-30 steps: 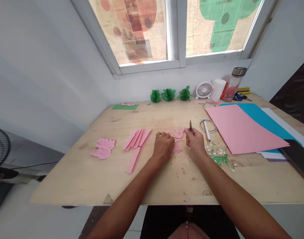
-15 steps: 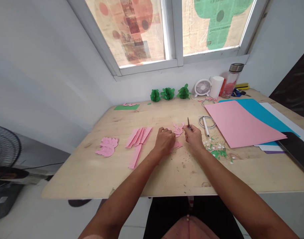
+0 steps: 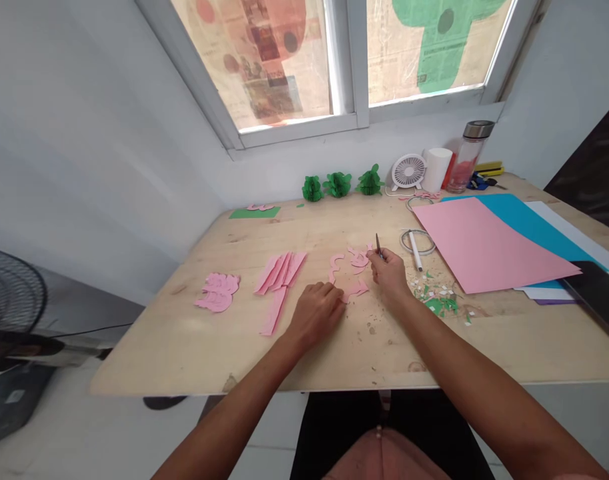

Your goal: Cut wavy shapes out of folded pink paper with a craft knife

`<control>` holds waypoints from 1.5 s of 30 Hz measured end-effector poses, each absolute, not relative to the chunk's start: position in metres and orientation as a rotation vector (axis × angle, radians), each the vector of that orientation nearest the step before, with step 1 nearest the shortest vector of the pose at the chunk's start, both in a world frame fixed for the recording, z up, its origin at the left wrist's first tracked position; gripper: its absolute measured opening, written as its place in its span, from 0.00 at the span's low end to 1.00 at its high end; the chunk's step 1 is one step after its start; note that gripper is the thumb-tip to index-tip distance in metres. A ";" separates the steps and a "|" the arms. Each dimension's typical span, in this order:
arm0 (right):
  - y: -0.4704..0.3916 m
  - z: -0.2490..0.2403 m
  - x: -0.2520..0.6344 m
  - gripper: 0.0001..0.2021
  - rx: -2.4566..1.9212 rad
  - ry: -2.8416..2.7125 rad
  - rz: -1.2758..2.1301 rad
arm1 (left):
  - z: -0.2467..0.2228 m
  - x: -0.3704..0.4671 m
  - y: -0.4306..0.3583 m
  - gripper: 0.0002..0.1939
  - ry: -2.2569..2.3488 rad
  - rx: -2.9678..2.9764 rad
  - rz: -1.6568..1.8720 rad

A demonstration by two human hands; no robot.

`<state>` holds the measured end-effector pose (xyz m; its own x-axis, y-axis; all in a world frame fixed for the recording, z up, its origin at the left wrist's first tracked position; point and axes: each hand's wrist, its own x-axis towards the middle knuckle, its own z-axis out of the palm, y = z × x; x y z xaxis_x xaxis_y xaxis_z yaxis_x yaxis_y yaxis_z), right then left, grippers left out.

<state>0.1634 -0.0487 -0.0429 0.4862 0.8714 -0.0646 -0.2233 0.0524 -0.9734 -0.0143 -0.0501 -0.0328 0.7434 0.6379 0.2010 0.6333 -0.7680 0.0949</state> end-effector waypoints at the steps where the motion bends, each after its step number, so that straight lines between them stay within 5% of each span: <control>1: -0.048 -0.043 0.163 0.12 -1.244 -0.657 0.930 | -0.031 -0.015 -0.053 0.11 1.064 2.909 0.298; 8: -0.051 -0.036 0.165 0.12 -1.219 -0.619 0.879 | -0.014 0.015 -0.052 0.13 1.234 2.750 -0.127; 23: -0.058 -0.014 0.171 0.11 -1.133 -0.672 0.707 | -0.017 0.052 -0.042 0.11 1.199 2.837 -0.148; 45: -0.103 0.061 0.192 0.08 -0.930 -0.676 0.536 | -0.008 0.145 -0.077 0.13 1.032 2.556 0.345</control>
<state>0.1924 -0.1031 0.0615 0.6753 0.6777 0.2910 -0.1293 0.4972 -0.8579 0.1448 -0.0772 -0.0083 0.7032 0.7054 0.0892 0.6170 -0.6678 0.4164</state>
